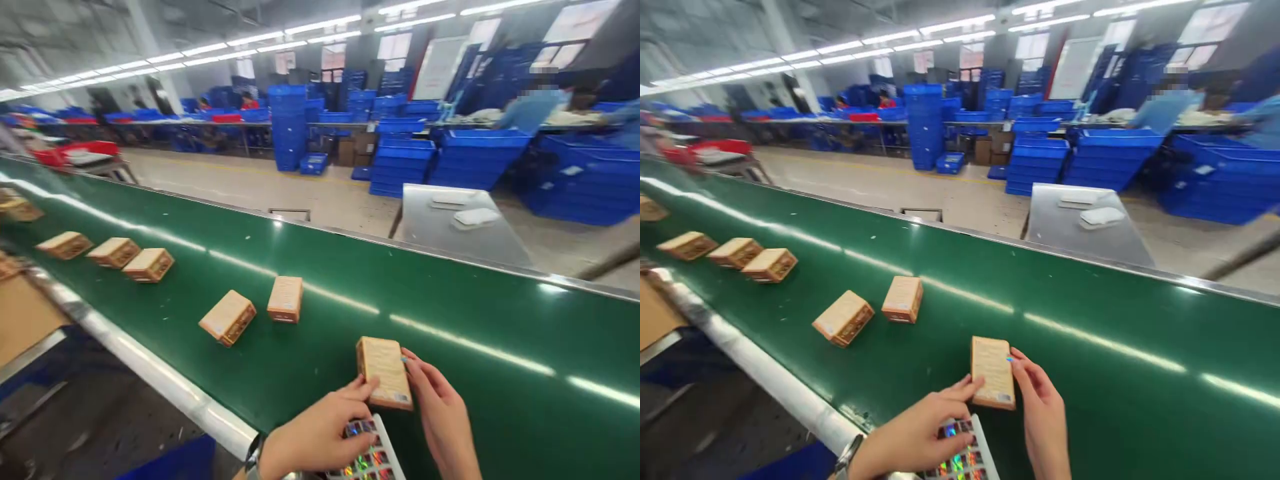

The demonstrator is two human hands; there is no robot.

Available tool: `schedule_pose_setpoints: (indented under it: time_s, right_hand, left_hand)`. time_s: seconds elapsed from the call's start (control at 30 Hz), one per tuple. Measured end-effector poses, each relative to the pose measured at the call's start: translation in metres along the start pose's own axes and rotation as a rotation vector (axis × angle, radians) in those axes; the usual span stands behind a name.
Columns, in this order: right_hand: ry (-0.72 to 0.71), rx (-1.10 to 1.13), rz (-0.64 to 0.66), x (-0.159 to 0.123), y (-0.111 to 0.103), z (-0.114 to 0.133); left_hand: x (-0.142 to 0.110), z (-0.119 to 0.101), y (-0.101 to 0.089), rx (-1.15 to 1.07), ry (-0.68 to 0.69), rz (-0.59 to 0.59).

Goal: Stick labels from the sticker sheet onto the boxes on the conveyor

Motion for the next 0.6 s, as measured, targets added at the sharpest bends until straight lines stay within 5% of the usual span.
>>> schedule_pose_setpoints:
  time_s: [0.23,0.43,0.6]
  right_hand:
    - [-0.015,-0.015,0.003,-0.014,0.011,0.017]
    - [0.013,-0.125,0.042,-0.012,-0.009,0.024]
    - [-0.075,-0.364,-0.055,-0.009,-0.029,0.030]
  left_hand:
    - [0.003,-0.010,-0.008,0.077,-0.076,0.103]
    - [0.013,-0.013,0.001,0.050,-0.025,0.099]
    - [0.027,-0.010,0.011,0.026,0.047,0.122]
Point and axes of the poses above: each hand's wrist, its own x-axis towards the middle knuckle, its own y-axis out of the palm, z = x × y, the point moved 2 cm from there along x, towards the middle knuckle, and after that the axes turned 5 degrees about z, right-handed, at the moved point
